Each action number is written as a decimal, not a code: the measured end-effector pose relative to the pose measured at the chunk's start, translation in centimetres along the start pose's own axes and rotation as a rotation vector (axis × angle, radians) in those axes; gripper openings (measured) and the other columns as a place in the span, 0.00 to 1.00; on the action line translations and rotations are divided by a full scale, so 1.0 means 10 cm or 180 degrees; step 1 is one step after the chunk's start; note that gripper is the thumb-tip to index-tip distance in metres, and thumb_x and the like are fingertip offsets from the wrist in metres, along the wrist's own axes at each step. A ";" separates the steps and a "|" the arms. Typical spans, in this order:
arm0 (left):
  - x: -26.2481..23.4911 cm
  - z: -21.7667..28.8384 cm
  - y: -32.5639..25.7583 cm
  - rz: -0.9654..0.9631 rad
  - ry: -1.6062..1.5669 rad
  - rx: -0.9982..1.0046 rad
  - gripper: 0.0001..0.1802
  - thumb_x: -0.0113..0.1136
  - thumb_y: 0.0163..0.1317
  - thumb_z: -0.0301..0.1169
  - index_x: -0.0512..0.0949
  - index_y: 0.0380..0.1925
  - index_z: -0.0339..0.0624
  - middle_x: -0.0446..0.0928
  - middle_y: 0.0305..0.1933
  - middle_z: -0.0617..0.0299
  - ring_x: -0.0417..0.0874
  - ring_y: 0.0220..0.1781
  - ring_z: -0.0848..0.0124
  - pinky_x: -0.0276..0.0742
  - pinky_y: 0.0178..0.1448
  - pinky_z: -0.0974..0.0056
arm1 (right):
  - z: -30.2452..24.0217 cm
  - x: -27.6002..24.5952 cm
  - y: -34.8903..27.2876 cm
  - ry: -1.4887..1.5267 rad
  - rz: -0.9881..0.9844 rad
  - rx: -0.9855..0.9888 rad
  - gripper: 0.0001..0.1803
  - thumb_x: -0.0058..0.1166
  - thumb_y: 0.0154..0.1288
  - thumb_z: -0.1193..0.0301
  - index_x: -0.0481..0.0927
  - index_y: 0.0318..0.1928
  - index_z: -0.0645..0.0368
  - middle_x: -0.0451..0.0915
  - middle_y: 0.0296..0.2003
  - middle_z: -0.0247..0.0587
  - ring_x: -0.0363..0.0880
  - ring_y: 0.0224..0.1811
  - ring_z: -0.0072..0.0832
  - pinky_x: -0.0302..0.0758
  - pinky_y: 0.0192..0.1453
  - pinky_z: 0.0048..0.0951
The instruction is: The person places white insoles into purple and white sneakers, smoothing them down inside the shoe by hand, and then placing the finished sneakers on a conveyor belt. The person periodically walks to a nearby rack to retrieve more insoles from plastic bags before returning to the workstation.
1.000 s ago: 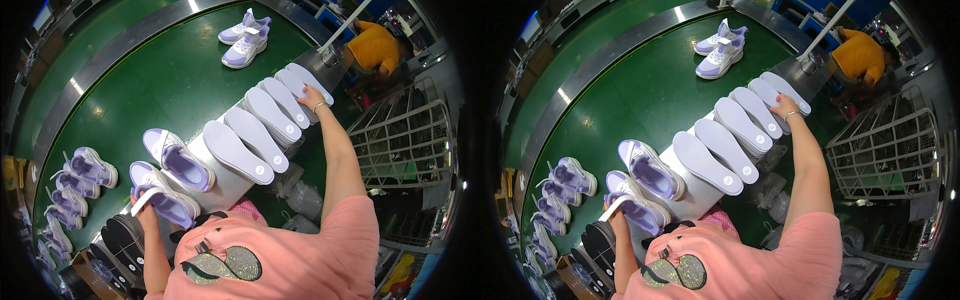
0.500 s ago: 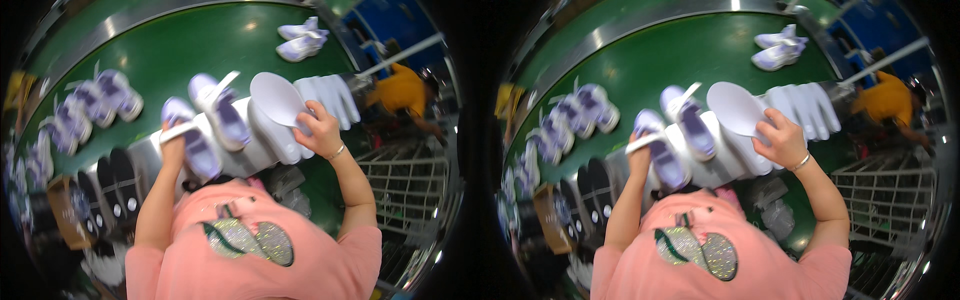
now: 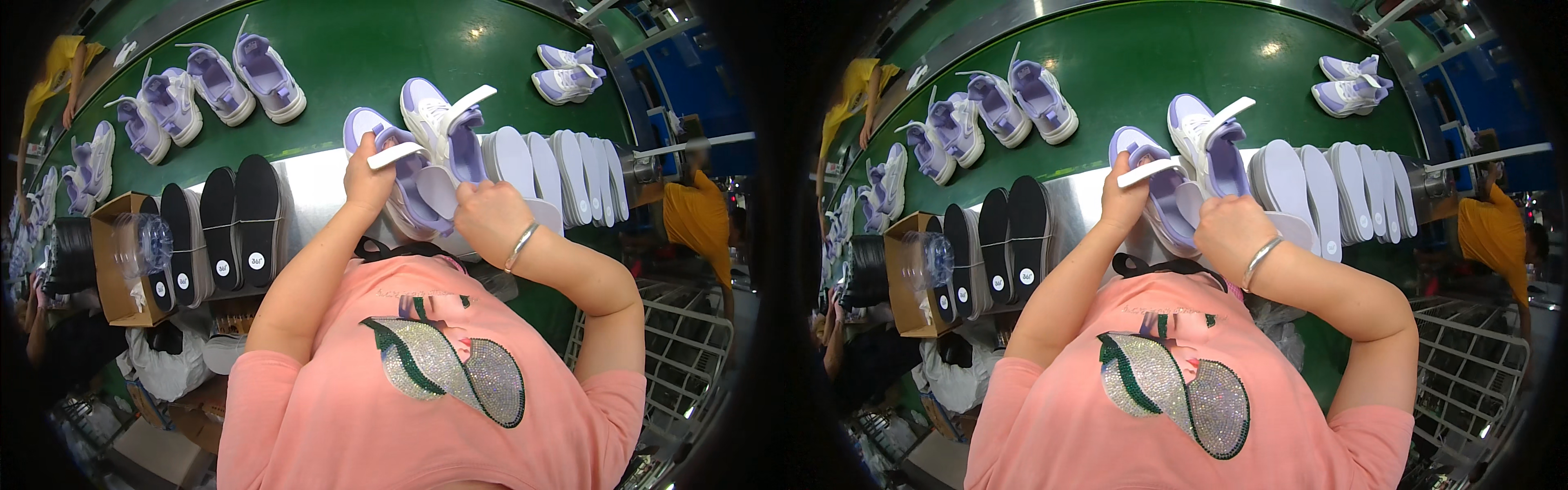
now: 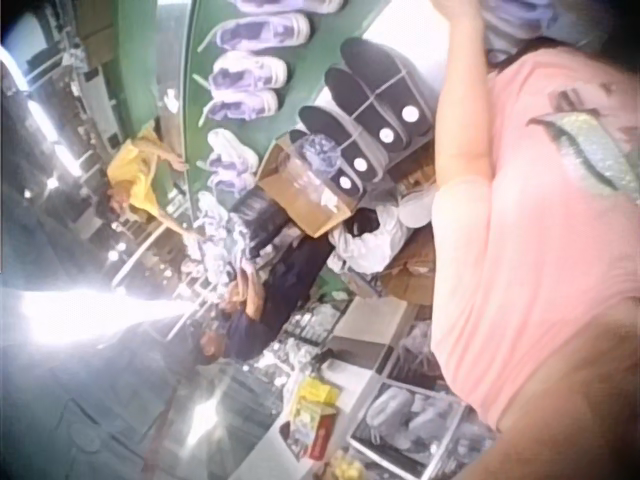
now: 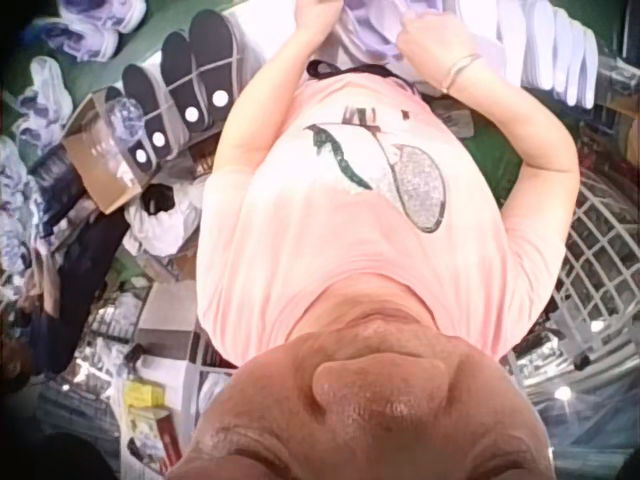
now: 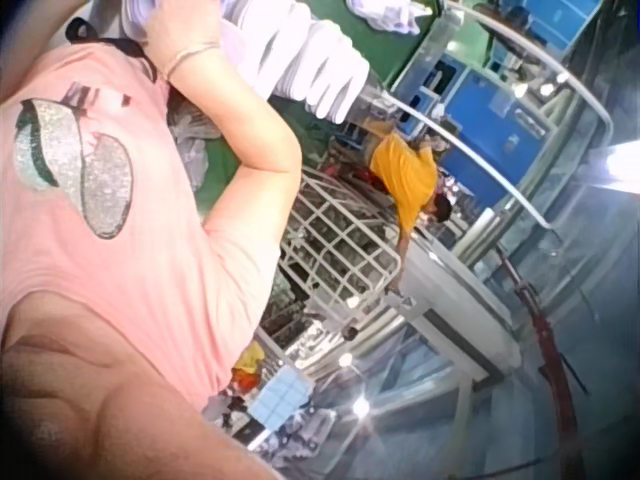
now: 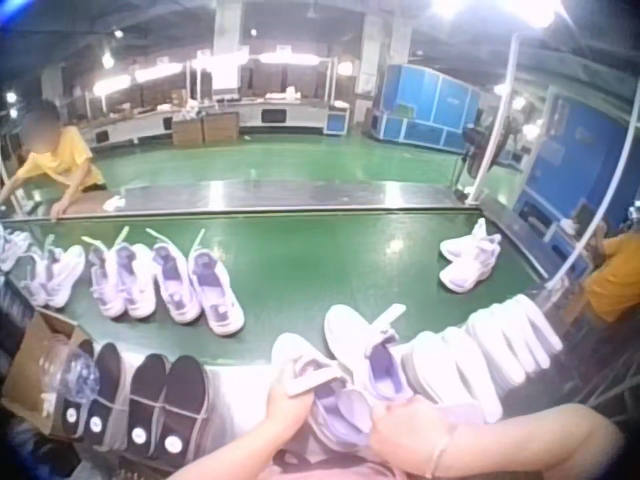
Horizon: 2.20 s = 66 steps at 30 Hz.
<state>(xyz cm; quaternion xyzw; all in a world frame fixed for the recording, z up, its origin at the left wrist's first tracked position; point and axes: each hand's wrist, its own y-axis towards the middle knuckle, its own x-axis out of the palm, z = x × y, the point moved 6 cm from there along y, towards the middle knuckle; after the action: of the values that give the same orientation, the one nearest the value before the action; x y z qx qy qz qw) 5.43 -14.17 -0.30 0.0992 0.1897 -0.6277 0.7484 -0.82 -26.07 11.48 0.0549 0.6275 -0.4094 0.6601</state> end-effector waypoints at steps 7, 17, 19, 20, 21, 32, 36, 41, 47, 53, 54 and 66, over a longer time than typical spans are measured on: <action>0.13 0.04 -0.04 -0.0117 -0.0316 0.0553 0.19 0.54 0.46 0.28 0.64 0.40 0.35 0.75 0.36 0.46 0.76 0.40 0.51 0.70 0.42 0.57 | 0.03 0.81 0.70 0.1089 0.0831 0.0943 0.06 0.49 0.48 0.69 0.75 0.24 0.59 0.72 0.28 0.46 0.76 0.25 0.37 0.73 0.27 0.34; 0.08 0.06 -0.07 -0.0162 -0.0527 0.0528 0.17 0.48 0.46 0.21 0.61 0.39 0.33 0.75 0.36 0.46 0.76 0.41 0.51 0.71 0.43 0.58 | 0.06 0.52 0.19 0.0687 0.0183 0.1030 0.10 0.49 0.49 0.68 0.74 0.33 0.57 0.73 0.31 0.41 0.75 0.33 0.34 0.70 0.35 0.37; 0.09 0.05 -0.07 -0.0276 -0.0474 0.0532 0.20 0.46 0.46 0.19 0.60 0.43 0.34 0.74 0.39 0.46 0.76 0.43 0.55 0.71 0.44 0.62 | 0.05 0.45 0.24 0.0714 0.0346 0.0799 0.08 0.50 0.48 0.69 0.75 0.30 0.57 0.74 0.29 0.41 0.76 0.32 0.35 0.71 0.35 0.37; 0.10 0.04 -0.07 -0.0318 -0.0456 0.0508 0.20 0.46 0.46 0.19 0.60 0.43 0.34 0.74 0.39 0.46 0.76 0.43 0.55 0.71 0.44 0.62 | 0.05 0.42 0.27 0.0731 0.0427 0.0691 0.07 0.50 0.47 0.70 0.76 0.29 0.57 0.75 0.28 0.41 0.76 0.32 0.35 0.71 0.34 0.37; 0.11 0.04 -0.06 -0.0354 -0.0439 0.0481 0.21 0.46 0.46 0.19 0.60 0.43 0.34 0.74 0.39 0.46 0.76 0.43 0.55 0.71 0.44 0.62 | 0.04 0.45 0.33 0.0806 0.0521 0.0635 0.06 0.50 0.46 0.70 0.75 0.27 0.57 0.74 0.26 0.41 0.76 0.31 0.36 0.72 0.33 0.36; 0.08 0.03 -0.10 -0.0105 -0.0312 0.0696 0.24 0.58 0.46 0.26 0.62 0.44 0.34 0.75 0.38 0.46 0.76 0.43 0.53 0.72 0.44 0.60 | 0.00 0.89 1.03 0.1291 -0.0987 0.0288 0.11 0.49 0.45 0.71 0.80 0.31 0.58 0.78 0.34 0.51 0.77 0.37 0.40 0.73 0.40 0.35; 0.10 0.05 -0.08 -0.0136 -0.0294 0.0569 0.25 0.60 0.45 0.27 0.62 0.44 0.34 0.75 0.40 0.47 0.76 0.44 0.54 0.72 0.45 0.60 | -0.05 0.98 1.14 0.0731 -0.1465 -0.0296 0.16 0.50 0.45 0.70 0.79 0.38 0.58 0.76 0.39 0.52 0.75 0.44 0.41 0.68 0.49 0.34; 0.14 0.07 -0.08 -0.0243 -0.0089 0.0540 0.25 0.58 0.49 0.27 0.61 0.47 0.36 0.73 0.42 0.46 0.76 0.46 0.55 0.72 0.46 0.61 | 0.08 1.06 1.10 0.1060 -0.1026 0.0746 0.19 0.47 0.50 0.66 0.76 0.44 0.54 0.73 0.47 0.44 0.66 0.54 0.35 0.58 0.58 0.33; 0.19 0.10 -0.05 -0.0203 -0.0049 0.0673 0.22 0.55 0.48 0.25 0.62 0.44 0.37 0.74 0.40 0.46 0.76 0.44 0.54 0.72 0.44 0.60 | 0.05 1.19 1.02 0.0922 -0.1424 0.0060 0.18 0.46 0.49 0.69 0.75 0.44 0.57 0.77 0.38 0.49 0.76 0.43 0.38 0.65 0.51 0.33; 0.18 0.07 -0.06 -0.0085 -0.0287 0.0618 0.16 0.51 0.47 0.21 0.64 0.39 0.35 0.76 0.34 0.49 0.77 0.39 0.53 0.72 0.40 0.59 | 0.07 0.91 0.55 0.1626 -0.1382 -0.0058 0.13 0.50 0.43 0.70 0.79 0.33 0.60 0.78 0.34 0.46 0.76 0.41 0.38 0.55 0.54 0.51; 0.20 0.06 -0.05 -0.0111 -0.0337 0.0583 0.16 0.51 0.47 0.21 0.64 0.39 0.35 0.76 0.34 0.49 0.77 0.39 0.53 0.72 0.41 0.59 | 0.04 1.00 0.55 0.1483 -0.1400 -0.0151 0.14 0.48 0.43 0.70 0.77 0.34 0.61 0.78 0.33 0.47 0.76 0.40 0.38 0.56 0.53 0.49; 0.07 -0.14 0.04 -0.0421 -0.1421 0.0563 0.26 0.47 0.44 0.16 0.63 0.48 0.38 0.73 0.41 0.57 0.74 0.43 0.69 0.68 0.48 0.69 | 0.12 0.84 0.32 0.2538 0.0229 -0.0524 0.19 0.47 0.53 0.61 0.70 0.44 0.57 0.75 0.36 0.44 0.70 0.46 0.36 0.55 0.57 0.46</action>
<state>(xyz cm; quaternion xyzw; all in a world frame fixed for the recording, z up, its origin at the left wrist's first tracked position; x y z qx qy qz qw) 5.75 -14.23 -1.87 0.0105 -0.0299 -0.6959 0.7175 1.08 -28.62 2.94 0.1783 0.8625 -0.2810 0.3812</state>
